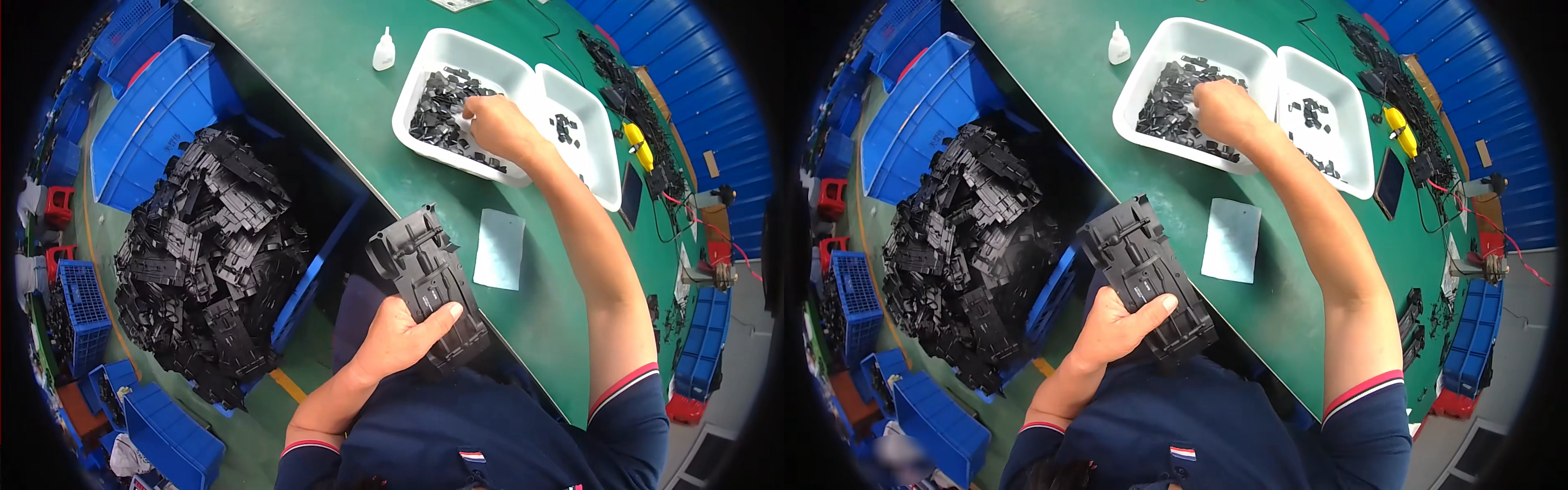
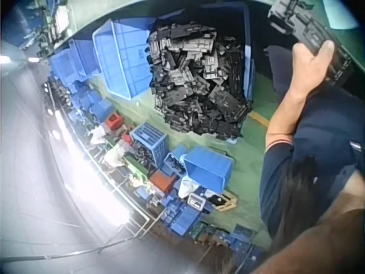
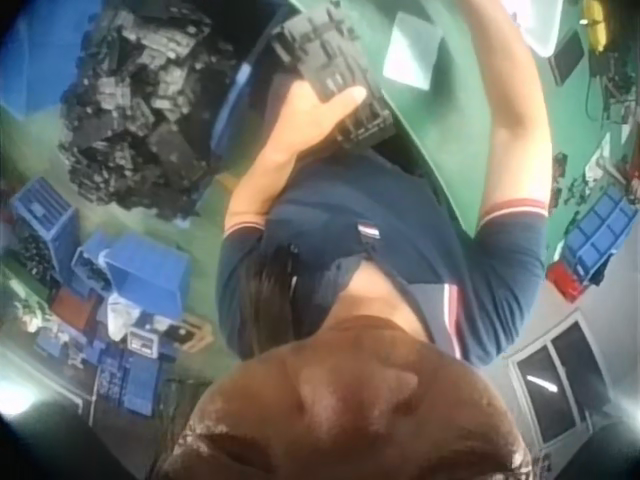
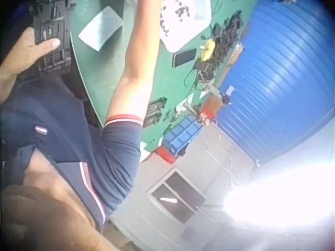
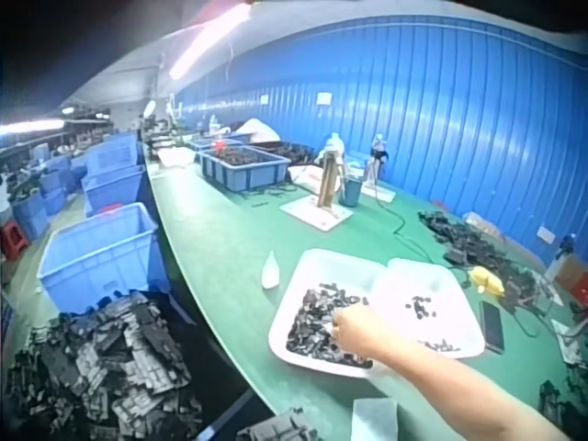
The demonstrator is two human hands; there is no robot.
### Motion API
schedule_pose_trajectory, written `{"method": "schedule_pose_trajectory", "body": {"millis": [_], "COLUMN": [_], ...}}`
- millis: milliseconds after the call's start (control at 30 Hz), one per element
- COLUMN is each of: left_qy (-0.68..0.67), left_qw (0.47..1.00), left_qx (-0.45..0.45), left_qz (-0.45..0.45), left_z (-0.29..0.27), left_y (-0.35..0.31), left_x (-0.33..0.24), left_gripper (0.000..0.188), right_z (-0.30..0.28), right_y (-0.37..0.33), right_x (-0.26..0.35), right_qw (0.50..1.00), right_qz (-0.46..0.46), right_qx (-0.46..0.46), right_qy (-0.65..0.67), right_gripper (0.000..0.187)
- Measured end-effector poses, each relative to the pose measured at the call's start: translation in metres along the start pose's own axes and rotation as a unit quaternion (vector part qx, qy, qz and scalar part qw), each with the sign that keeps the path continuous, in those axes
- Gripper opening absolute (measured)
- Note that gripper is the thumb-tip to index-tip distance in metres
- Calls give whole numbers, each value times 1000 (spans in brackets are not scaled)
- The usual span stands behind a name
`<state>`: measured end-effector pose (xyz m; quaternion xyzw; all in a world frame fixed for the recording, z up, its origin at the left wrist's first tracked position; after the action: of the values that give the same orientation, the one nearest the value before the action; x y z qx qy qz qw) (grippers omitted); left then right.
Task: Manually assembling small black plastic components by inserting studs into housings at a factory workbench.
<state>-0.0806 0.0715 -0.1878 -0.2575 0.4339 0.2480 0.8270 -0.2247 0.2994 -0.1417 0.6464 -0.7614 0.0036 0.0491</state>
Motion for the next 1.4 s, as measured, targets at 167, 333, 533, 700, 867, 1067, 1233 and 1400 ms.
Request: {"method": "schedule_pose_trajectory", "body": {"millis": [167,333,533,700,867,1067,1233,1400], "left_qy": [2,-2,3,-7,-24,-40,-30,-24], "left_qw": [1000,1000,999,999,998,997,996,995], "left_qx": [-2,10,22,29,21,28,37,42], "left_qz": [-9,-17,-41,-42,-59,-61,-75,-82], "left_z": [7,17,30,34,29,26,24,24], "left_y": [-3,-1,6,11,14,17,17,18], "left_x": [7,14,29,34,39,40,42,44], "left_gripper": [15,15,17,29,31,31,30,30], "right_z": [-50,-60,-8,10,7,2,3,-9], "right_y": [-62,-152,-199,-201,-187,-172,-167,-170], "right_x": [-13,-20,-35,-46,-37,-23,-20,-19], "right_qw": [955,864,807,837,897,935,949,953], "right_qz": [100,92,189,214,198,177,171,145], "right_qx": [-27,-52,26,-22,3,20,31,-33], "right_qy": [278,493,559,504,396,308,262,265], "right_gripper": [25,14,15,16,18,19,19,19]}}
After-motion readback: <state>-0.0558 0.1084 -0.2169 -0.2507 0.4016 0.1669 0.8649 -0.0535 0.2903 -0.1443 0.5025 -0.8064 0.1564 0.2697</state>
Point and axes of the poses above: each hand's wrist, its own y-axis towards the middle knuckle, its own z-axis out of the palm, x = y × z, the point moved 9 cm from there along y, towards the middle knuckle, and after that the axes turned 7 degrees about -y, right-handed, at the moved point
